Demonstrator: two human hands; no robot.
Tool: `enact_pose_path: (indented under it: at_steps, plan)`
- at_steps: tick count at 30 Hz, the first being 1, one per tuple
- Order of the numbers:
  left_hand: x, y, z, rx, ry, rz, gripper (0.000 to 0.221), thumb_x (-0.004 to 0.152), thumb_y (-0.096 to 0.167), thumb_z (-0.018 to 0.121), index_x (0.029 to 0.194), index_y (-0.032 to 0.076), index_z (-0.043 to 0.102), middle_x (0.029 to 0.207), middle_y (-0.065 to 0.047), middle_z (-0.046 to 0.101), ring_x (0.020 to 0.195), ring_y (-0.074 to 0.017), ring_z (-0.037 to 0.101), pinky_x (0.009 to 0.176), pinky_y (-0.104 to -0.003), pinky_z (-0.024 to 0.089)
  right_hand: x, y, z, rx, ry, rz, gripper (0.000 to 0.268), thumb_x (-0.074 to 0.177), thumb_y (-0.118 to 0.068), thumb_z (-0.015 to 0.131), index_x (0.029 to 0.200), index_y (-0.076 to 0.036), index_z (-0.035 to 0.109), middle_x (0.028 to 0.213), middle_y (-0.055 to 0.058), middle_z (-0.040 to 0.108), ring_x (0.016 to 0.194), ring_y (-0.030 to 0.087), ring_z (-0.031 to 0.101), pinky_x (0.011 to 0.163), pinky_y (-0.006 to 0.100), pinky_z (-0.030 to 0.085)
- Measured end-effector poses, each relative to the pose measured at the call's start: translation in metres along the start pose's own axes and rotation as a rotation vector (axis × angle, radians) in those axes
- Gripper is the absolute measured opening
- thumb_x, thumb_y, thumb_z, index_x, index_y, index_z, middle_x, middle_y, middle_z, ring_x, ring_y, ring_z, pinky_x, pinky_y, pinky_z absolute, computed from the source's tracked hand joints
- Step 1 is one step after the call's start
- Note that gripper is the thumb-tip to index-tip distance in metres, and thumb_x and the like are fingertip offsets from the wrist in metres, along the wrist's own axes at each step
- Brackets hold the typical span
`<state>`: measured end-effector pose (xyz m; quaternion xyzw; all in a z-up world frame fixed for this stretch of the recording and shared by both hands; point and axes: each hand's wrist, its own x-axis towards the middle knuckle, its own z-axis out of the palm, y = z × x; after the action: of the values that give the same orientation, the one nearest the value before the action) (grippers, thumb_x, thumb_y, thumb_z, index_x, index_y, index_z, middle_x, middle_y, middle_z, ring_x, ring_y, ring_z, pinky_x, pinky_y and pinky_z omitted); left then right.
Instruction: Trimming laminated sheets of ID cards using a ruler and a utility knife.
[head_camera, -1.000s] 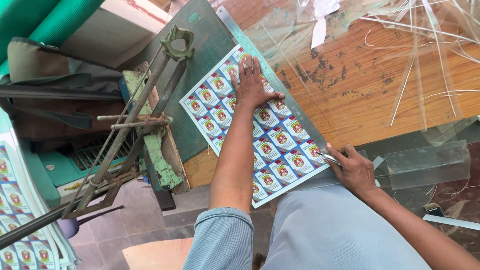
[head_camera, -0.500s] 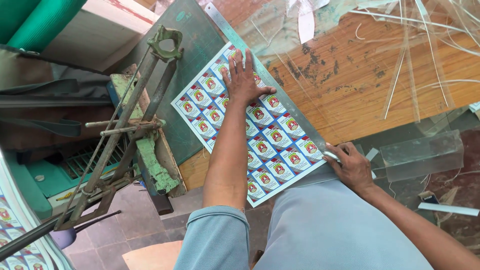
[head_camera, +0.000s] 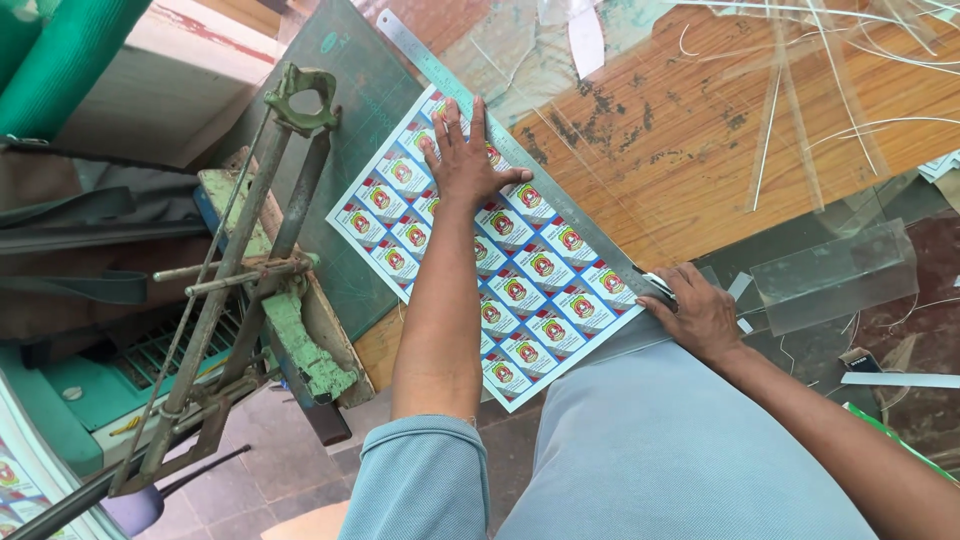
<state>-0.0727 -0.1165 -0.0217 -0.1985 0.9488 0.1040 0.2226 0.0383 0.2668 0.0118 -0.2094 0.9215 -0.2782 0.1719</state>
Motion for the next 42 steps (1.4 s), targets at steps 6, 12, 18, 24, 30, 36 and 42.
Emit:
enact_pose_path:
  at_steps: [6, 12, 18, 24, 30, 36, 42]
  plan:
    - [-0.001, -0.001, 0.000, -0.005, 0.000, 0.007, 0.154, 0.044, 0.090, 0.081, 0.164, 0.035, 0.002, 0.172, -0.013, -0.003, 0.159, -0.0372, -0.005, 0.123, -0.067, 0.004, -0.002, -0.002, 0.001, -0.034, 0.004, -0.018, 0.051, 0.085, -0.044, 0.075, 0.118, -0.006, 0.068, 0.102, 0.007, 0.067, 0.076, 0.025, 0.072, 0.061, 0.039, 0.058]
    - [-0.007, 0.001, -0.005, -0.027, 0.015, 0.017, 0.152, 0.047, 0.087, 0.082, 0.165, 0.032, 0.004, 0.172, -0.015, -0.001, 0.158, -0.0399, -0.003, 0.122, -0.069, 0.006, -0.006, -0.008, -0.001, -0.069, 0.018, -0.024, 0.050, 0.084, -0.044, 0.075, 0.117, -0.008, 0.068, 0.100, 0.007, 0.067, 0.078, 0.028, 0.071, 0.063, 0.041, 0.056]
    - [-0.007, -0.001, 0.002, 0.005, 0.030, 0.026, 0.142, 0.052, 0.085, 0.082, 0.163, 0.037, 0.008, 0.171, -0.018, -0.001, 0.157, -0.0445, -0.003, 0.120, -0.072, 0.007, -0.006, -0.006, 0.003, -0.060, 0.039, -0.066, 0.049, 0.085, -0.044, 0.075, 0.117, -0.008, 0.067, 0.102, 0.009, 0.067, 0.084, 0.033, 0.070, 0.067, 0.045, 0.055]
    - [-0.004, -0.005, 0.006, 0.005, 0.115, 0.054, 0.140, 0.052, 0.083, 0.083, 0.162, 0.036, 0.012, 0.171, -0.019, 0.004, 0.157, -0.0449, 0.002, 0.119, -0.073, 0.011, 0.004, 0.000, 0.003, -0.092, 0.005, -0.066, 0.046, 0.083, -0.041, 0.076, 0.117, -0.011, 0.069, 0.099, 0.011, 0.067, 0.083, 0.035, 0.069, 0.066, 0.046, 0.053]
    - [-0.016, 0.003, -0.011, -0.017, 0.128, 0.062, 0.139, 0.051, 0.085, 0.082, 0.162, 0.033, 0.015, 0.170, -0.017, 0.006, 0.157, -0.0425, 0.003, 0.120, -0.072, 0.011, 0.004, -0.003, 0.000, -0.081, -0.003, -0.054, 0.043, 0.085, -0.040, 0.076, 0.115, -0.010, 0.068, 0.097, 0.008, 0.068, 0.079, 0.030, 0.070, 0.065, 0.043, 0.054]
    - [-0.014, 0.003, -0.005, 0.003, 0.092, 0.053, 0.141, 0.051, 0.086, 0.081, 0.163, 0.033, 0.014, 0.170, -0.017, 0.005, 0.157, -0.0428, 0.002, 0.121, -0.071, 0.011, 0.005, -0.005, -0.002, -0.090, 0.010, -0.048, 0.045, 0.084, -0.040, 0.078, 0.114, -0.007, 0.069, 0.097, 0.007, 0.068, 0.076, 0.027, 0.070, 0.064, 0.039, 0.054]
    - [-0.011, 0.001, -0.002, 0.002, 0.091, 0.061, 0.142, 0.048, 0.091, 0.077, 0.162, 0.033, 0.014, 0.171, -0.017, 0.003, 0.157, -0.0414, 0.000, 0.121, -0.071, 0.009, 0.006, -0.007, -0.001, -0.103, -0.019, -0.020, 0.047, 0.083, -0.041, 0.078, 0.113, -0.006, 0.069, 0.095, 0.007, 0.068, 0.075, 0.027, 0.071, 0.063, 0.039, 0.055]
